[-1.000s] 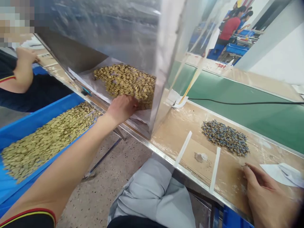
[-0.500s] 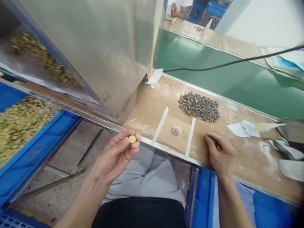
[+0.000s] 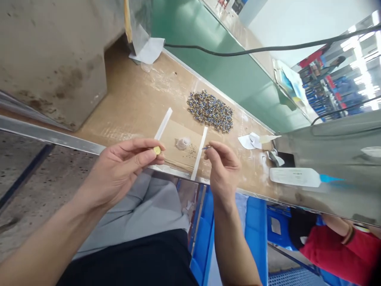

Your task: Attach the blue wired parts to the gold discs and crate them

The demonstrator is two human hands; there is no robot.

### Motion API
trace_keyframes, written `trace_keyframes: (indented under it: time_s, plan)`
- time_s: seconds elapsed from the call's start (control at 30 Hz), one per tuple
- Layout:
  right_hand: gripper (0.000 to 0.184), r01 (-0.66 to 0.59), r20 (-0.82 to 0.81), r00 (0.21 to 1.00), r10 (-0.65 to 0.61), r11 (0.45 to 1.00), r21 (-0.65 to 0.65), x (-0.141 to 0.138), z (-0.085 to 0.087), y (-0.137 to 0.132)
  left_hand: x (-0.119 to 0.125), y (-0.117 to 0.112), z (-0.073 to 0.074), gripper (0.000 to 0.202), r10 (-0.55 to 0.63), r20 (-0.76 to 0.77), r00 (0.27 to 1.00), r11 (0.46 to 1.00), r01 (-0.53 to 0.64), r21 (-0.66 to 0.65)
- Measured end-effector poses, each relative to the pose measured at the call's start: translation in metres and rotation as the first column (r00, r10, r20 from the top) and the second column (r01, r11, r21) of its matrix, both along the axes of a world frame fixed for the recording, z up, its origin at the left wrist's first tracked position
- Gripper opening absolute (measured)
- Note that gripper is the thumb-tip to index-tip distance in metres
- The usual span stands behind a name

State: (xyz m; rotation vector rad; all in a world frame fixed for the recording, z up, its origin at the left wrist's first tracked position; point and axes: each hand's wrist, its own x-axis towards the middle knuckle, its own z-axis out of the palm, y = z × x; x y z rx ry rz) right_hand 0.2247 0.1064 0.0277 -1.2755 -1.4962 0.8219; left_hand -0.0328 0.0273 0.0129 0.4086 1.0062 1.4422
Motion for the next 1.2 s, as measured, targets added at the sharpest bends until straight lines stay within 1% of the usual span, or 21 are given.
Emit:
trace_keyframes:
  time_s: [0.07, 0.17, 0.23, 0.33, 0.5, 0.9, 1.2]
  plan:
    - [0.016, -0.03, 0.004, 1.0, 0.03, 0.999, 0.024, -0.012, 0.002, 0.003, 0.006, 0.005, -0.002, 0.026, 0.021, -0.028, 0.999, 1.0, -0.021, 0.01]
    - [0.013, -0.062, 0.035, 0.998, 0.06, 0.995, 0.072, -0.021, -0.001, 0.009, 0.012, 0.006, -0.005, 0.027, 0.054, -0.011, 0.998, 0.999, -0.054, 0.004]
    - [0.012, -0.087, 0.091, 0.993, 0.077, 0.99, 0.113, -0.023, -0.006, 0.013, 0.014, 0.004, -0.007, 0.028, 0.071, -0.003, 0.997, 0.997, -0.071, -0.004]
    - [0.011, -0.12, 0.164, 0.982, 0.092, 0.978, 0.171, -0.023, -0.012, 0.017, 0.014, 0.002, -0.008, 0.028, 0.068, -0.001, 0.998, 0.998, -0.068, -0.012]
    - [0.013, -0.182, 0.253, 0.96, 0.12, 0.954, 0.238, -0.023, -0.011, 0.019, 0.013, 0.001, -0.009, 0.025, 0.039, -0.017, 0.999, 0.999, -0.039, 0.008]
    - [0.017, -0.214, 0.365, 0.926, 0.093, 0.927, 0.307, -0.024, -0.013, 0.023, 0.013, 0.0, -0.012, 0.023, 0.008, -0.031, 0.999, 1.0, -0.008, 0.011]
    - [0.019, -0.229, 0.382, 0.919, 0.096, 0.92, 0.319, -0.028, -0.011, 0.022, 0.013, 0.0, -0.011, 0.025, 0.007, -0.035, 0.999, 1.0, -0.007, 0.0]
